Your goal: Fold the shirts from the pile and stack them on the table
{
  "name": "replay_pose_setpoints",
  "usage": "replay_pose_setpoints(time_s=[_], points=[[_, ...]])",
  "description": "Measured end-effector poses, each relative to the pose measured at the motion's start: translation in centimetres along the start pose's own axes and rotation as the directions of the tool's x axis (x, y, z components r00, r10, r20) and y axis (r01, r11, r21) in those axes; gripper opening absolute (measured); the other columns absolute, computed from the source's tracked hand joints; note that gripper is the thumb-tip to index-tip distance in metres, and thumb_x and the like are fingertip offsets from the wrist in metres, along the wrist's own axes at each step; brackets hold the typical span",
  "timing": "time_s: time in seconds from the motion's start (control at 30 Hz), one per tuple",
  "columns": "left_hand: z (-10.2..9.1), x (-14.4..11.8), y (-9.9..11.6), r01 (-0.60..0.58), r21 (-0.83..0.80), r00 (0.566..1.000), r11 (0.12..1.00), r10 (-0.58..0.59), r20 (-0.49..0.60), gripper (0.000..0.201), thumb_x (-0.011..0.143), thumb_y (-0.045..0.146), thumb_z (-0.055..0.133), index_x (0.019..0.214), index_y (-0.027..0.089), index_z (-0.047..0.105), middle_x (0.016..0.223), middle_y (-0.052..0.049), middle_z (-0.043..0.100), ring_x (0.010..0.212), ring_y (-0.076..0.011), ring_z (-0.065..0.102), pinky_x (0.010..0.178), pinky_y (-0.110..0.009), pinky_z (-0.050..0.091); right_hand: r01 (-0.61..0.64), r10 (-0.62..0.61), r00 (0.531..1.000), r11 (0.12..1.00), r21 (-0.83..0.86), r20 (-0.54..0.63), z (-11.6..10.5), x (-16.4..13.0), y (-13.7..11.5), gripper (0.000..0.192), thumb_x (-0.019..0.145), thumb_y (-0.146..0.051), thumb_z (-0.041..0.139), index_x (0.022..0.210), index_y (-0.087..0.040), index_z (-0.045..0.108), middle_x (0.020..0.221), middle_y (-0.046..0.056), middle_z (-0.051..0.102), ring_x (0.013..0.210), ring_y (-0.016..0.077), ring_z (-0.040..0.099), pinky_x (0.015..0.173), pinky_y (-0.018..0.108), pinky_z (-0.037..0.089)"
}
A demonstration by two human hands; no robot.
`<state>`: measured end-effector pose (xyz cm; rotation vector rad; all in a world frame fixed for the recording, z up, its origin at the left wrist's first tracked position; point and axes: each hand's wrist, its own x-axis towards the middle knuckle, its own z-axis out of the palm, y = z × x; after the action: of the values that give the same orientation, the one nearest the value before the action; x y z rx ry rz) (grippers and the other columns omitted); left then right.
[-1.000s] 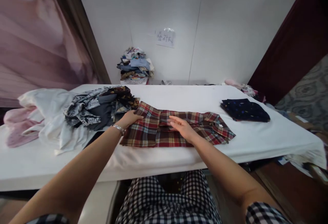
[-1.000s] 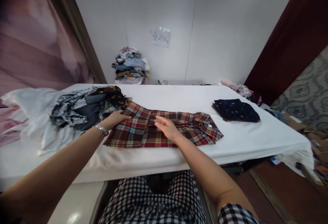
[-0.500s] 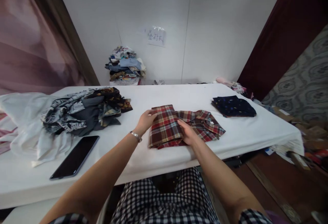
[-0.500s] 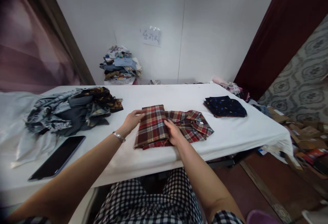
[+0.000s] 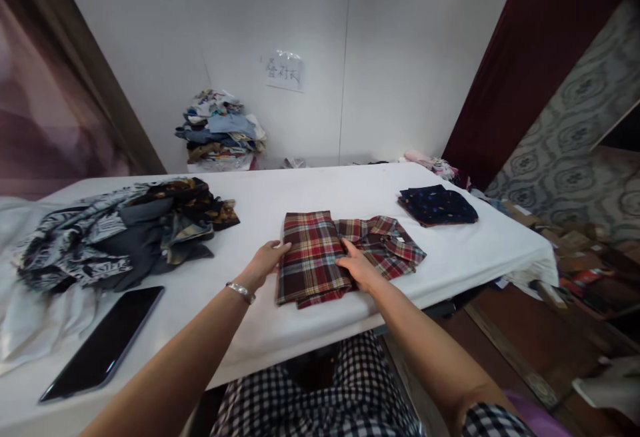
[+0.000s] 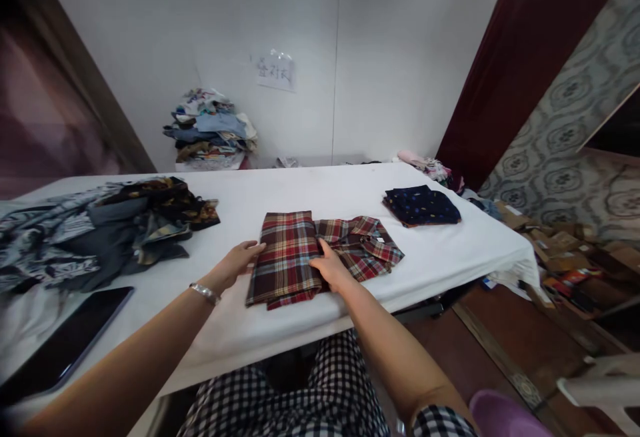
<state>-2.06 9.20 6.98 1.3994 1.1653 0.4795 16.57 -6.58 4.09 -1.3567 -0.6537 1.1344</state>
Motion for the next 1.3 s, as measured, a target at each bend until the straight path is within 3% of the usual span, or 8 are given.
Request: replay_pose_setpoints(time_s=[0.17,0.27,0.47,0.67,0.97,1.07,1.17,1.3], points=[[0.9,0.6,0.7,0.106,-0.168,0.986,0.98,-0.081,0.147,0.04,0.069,0.041,0.078,0.094,0.012,0.067,0.094,-0.014,0.075,0.08,-0.0225,0.07,0.068,-0.033,0.057,-0.034,0.018,0.997,0.978,-0.207,-0.079,-1.1,0.9,-0.8,0.087,0.081,-0.04,0.065,0.153,-0.025,0.019,0.115,0.011,0.068,0.099,0.0267,0.067,0.083,0.045,0.056],[1.6,0.5,1.7,0.118,-0.253,0.983,0.96,-0.076,0.169,0.034,0.069,0.035,0.079,0.09,0.01,0.067,0.089,-0.015,0.075,0.077,-0.0234,0.071,0.073,-0.036,0.059,-0.03,0.008,0.996,0.967,-0.253,-0.088,-0.9,1.6,-1.1,0.08,0.083,-0.035,0.063,0.152,-0.026,0.024,0.116,0.01,0.067,0.099,0.0251,0.066,0.084,0.043,0.055],[1.6,0.2,3.3,-0.175,-0.338,0.979,0.925,0.201,0.044,0.042,0.069,0.029,0.08,0.106,0.016,0.064,0.104,-0.01,0.074,0.085,-0.023,0.072,0.079,-0.038,0.06,0.229,-0.283,0.952,0.913,-0.339,-0.12,-0.6,1.5,-1.0,0.074,0.085,-0.029,0.059,0.151,-0.029,0.028,0.097,0.003,0.07,0.094,0.0207,0.066,0.093,0.041,0.051],[1.4,0.7,1.5,0.095,-0.197,0.991,0.976,-0.074,0.114,0.033,0.067,0.034,0.081,0.09,0.015,0.066,0.093,-0.014,0.076,0.083,-0.027,0.072,0.073,-0.038,0.06,0.069,-0.181,0.974,0.808,-0.585,-0.135,-0.5,1.6,-0.2,0.068,0.083,-0.019,0.059,0.147,-0.025,0.037,0.128,0.01,0.062,0.117,0.0233,0.06,0.104,0.043,0.043],[0.1,0.0,0.4,0.089,-0.028,0.994,0.996,-0.087,0.058,0.043,0.083,0.055,0.058,0.098,0.016,0.067,0.087,-0.008,0.075,0.082,-0.0232,0.07,0.065,-0.031,0.054,0.061,-0.175,0.976,0.783,-0.619,-0.126,-1.0,2.1,-0.5,0.074,0.086,-0.046,0.06,0.15,-0.025,0.031,0.133,0.013,0.058,0.117,0.0265,0.059,0.101,0.045,0.044],[0.2,-0.1,0.3,-0.007,0.045,1.0,0.999,0.006,0.008,0.046,0.086,0.054,0.052,0.106,0.015,0.064,0.093,-0.01,0.074,0.084,-0.0237,0.07,0.067,-0.032,0.054,0.041,-0.162,0.978,0.774,-0.632,-0.135,-1.0,2.3,-1.3,0.075,0.086,-0.045,0.06,0.151,-0.023,0.03,0.112,0.011,0.067,0.1,0.0248,0.064,0.094,0.044,0.048],[-0.2,-1.3,-0.7,-0.206,0.2,0.967,0.958,0.231,-0.111,0.051,0.083,0.051,0.057,0.121,0.017,0.058,0.118,-0.012,0.067,0.102,-0.0244,0.066,0.084,-0.035,0.053,0.042,-0.174,0.975,0.758,-0.651,-0.14,-1.4,1.2,-1.7,0.07,0.086,-0.038,0.058,0.15,-0.022,0.033,0.097,0.007,0.069,0.09,0.0231,0.065,0.089,0.042,0.05],[-0.7,-5.1,-3.5,-0.568,0.506,0.766,0.649,0.642,0.036,0.059,0.079,0.049,0.065,0.129,0.021,0.054,0.133,-0.013,0.057,0.123,-0.0278,0.054,0.105,-0.043,0.042,0.14,-0.271,0.959,0.698,-0.702,-0.079,-2.4,-1.6,-1.0,0.065,0.086,-0.038,0.058,0.147,-0.028,0.038,0.114,0.007,0.066,0.089,0.0206,0.063,0.088,0.04,0.049]])
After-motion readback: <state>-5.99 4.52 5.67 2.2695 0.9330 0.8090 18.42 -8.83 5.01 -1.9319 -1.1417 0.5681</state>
